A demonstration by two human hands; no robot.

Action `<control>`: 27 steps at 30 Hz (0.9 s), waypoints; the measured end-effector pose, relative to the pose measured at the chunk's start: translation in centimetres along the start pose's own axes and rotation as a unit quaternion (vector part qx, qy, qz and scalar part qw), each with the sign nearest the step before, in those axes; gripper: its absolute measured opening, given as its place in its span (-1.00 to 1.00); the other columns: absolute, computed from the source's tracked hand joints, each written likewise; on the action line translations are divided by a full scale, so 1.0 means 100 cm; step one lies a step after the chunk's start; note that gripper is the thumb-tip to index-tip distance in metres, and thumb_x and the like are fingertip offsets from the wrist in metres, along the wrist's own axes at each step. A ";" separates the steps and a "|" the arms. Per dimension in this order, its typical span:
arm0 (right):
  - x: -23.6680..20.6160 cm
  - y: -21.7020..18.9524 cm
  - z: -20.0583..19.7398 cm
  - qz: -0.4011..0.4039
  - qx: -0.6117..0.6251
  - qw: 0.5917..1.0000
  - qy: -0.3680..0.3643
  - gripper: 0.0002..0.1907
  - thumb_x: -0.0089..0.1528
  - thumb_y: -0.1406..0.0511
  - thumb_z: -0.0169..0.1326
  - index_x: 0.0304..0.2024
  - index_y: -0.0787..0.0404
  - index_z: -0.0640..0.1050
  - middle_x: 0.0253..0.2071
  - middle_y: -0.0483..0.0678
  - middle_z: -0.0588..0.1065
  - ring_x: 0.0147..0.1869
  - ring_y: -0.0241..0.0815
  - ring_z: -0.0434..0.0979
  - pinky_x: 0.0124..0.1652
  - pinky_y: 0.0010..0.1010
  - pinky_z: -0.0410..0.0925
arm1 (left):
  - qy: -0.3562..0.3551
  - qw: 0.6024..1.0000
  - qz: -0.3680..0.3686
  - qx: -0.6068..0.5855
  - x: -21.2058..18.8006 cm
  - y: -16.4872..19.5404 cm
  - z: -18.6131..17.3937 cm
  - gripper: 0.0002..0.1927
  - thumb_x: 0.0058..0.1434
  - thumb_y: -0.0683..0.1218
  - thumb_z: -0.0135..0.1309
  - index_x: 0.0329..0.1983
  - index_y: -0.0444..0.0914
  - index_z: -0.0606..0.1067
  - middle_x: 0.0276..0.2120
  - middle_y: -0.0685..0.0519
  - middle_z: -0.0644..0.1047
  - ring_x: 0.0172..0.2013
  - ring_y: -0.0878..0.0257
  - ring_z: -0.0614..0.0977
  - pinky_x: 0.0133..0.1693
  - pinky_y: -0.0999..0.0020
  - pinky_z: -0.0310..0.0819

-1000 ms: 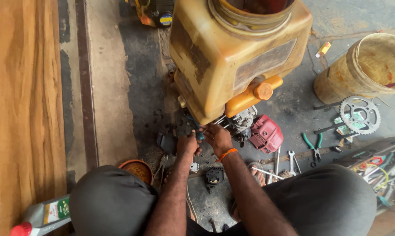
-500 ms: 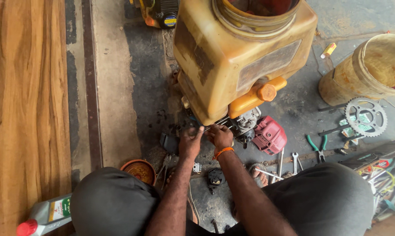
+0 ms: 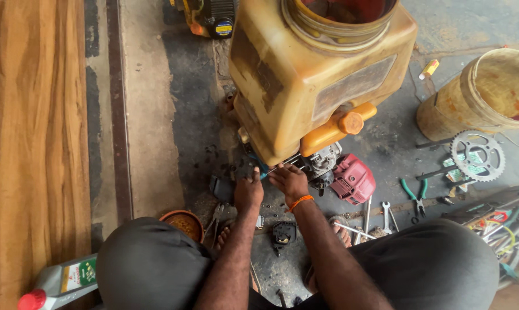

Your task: The person sits on the floor and uses a screwdriver to remove screws from a small engine attached to a yellow tank. They then use a wrench to loosen and remove bolts, detaching parts of the engine.

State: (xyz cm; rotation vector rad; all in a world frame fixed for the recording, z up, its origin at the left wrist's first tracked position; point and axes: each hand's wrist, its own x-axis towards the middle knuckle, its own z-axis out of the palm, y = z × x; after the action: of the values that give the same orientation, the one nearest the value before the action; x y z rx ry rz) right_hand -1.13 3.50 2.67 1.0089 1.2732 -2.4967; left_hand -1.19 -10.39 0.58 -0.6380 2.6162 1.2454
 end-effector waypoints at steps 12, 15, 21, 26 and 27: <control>0.002 0.009 0.015 -0.035 0.011 0.997 0.061 -0.85 0.31 0.37 0.12 -0.22 0.28 0.41 -0.32 0.11 0.59 -0.33 -0.05 0.67 -0.36 -0.34 0.57 | -0.003 0.994 0.012 -0.109 0.009 -0.009 0.002 -0.48 0.24 0.25 0.16 -0.24 -0.33 0.49 -0.37 -0.13 0.64 -0.31 -0.07 0.68 -0.23 0.07 0.53; -0.005 0.002 0.016 -0.027 -0.008 0.998 0.049 -0.85 0.31 0.36 0.12 -0.20 0.27 0.40 -0.31 0.09 0.60 -0.32 -0.10 0.68 -0.37 -0.37 0.54 | -0.007 0.994 0.001 -0.111 0.010 -0.008 0.005 -0.51 0.25 0.24 0.16 -0.28 -0.30 0.50 -0.37 -0.09 0.63 -0.30 -0.06 0.68 -0.23 0.07 0.52; -0.019 -0.005 0.016 0.012 -0.142 0.989 0.042 -0.87 0.33 0.34 0.14 -0.19 0.26 0.47 -0.32 0.07 0.60 -0.34 -0.13 0.66 -0.35 -0.37 0.54 | -0.008 0.995 0.069 -0.074 0.011 -0.006 0.008 -0.56 0.30 0.19 0.10 -0.33 -0.29 0.60 -0.33 -0.14 0.65 -0.25 -0.09 0.67 -0.21 0.07 0.51; -0.025 -0.009 -0.013 -0.100 -0.516 0.844 -0.108 -0.89 0.25 0.30 0.14 -0.26 0.22 0.61 -0.29 0.03 0.61 -0.30 -0.05 0.63 -0.32 -0.27 0.53 | -0.007 0.994 0.082 -0.077 0.006 0.005 0.017 -0.62 0.31 0.13 0.09 -0.28 -0.29 0.60 -0.33 -0.15 0.67 -0.25 -0.10 0.68 -0.18 0.06 0.52; -0.026 -0.015 -0.022 -0.220 -0.701 0.657 -0.171 -0.87 0.18 0.28 0.19 -0.28 0.20 0.62 -0.25 0.01 0.61 -0.24 -0.01 0.64 -0.29 -0.22 0.52 | 0.012 0.991 0.112 -0.071 0.004 0.009 0.020 -0.64 0.30 0.11 0.10 -0.27 -0.29 0.61 -0.31 -0.15 0.67 -0.24 -0.12 0.67 -0.19 0.04 0.51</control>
State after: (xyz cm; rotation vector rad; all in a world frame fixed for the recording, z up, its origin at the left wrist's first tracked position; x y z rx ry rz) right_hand 1.26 5.72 4.46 -0.2017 2.6164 -0.9205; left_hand -1.99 -8.47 -0.18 -0.3906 2.6971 1.5076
